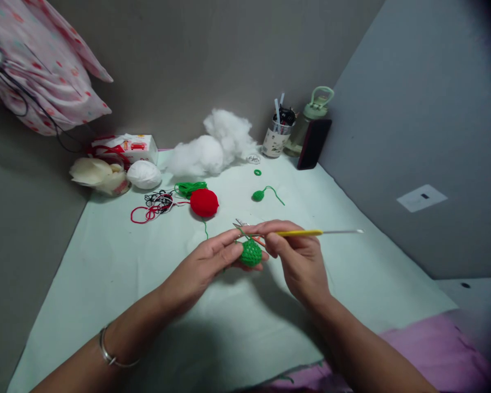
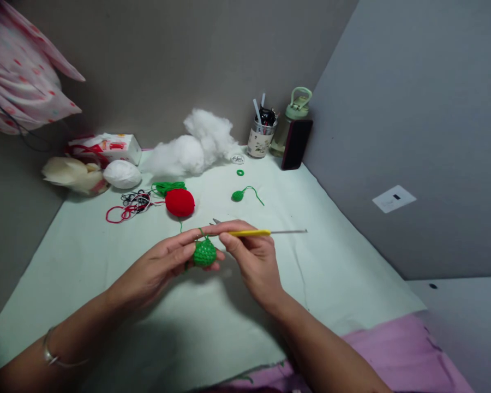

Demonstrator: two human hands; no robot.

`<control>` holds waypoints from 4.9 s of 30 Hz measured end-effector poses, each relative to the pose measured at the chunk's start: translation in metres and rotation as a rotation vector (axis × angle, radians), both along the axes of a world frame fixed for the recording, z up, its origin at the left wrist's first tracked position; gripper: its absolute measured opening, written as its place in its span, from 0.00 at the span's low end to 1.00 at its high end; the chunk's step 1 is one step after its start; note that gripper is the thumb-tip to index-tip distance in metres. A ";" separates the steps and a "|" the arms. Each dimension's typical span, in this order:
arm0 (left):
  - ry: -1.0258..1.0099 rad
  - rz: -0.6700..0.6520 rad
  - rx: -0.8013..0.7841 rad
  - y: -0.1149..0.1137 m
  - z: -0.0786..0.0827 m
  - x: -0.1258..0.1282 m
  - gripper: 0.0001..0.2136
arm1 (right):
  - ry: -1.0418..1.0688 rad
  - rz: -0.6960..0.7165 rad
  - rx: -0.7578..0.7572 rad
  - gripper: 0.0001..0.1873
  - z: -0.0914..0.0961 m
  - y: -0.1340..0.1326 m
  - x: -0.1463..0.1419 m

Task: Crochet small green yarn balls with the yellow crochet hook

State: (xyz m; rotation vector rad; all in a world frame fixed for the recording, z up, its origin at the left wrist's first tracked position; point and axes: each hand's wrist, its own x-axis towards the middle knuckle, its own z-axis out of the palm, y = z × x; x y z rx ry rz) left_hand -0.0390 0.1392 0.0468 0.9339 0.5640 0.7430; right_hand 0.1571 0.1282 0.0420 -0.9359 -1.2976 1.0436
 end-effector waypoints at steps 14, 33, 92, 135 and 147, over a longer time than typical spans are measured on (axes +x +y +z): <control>-0.022 0.258 -0.107 -0.006 0.002 0.009 0.24 | -0.517 -0.184 0.572 0.16 -0.004 -0.010 -0.005; -0.009 0.161 -0.150 -0.004 0.015 0.000 0.19 | 0.149 0.043 0.022 0.05 0.006 0.003 0.002; 0.008 0.215 -0.165 -0.010 0.013 0.009 0.21 | -0.067 0.056 0.177 0.07 0.004 -0.003 -0.006; -0.009 0.279 -0.214 -0.008 0.020 0.004 0.15 | 0.189 -0.022 0.073 0.07 0.007 0.001 0.001; 0.045 0.329 -0.126 -0.011 0.004 0.014 0.21 | -0.144 -0.004 0.248 0.11 0.006 -0.006 -0.009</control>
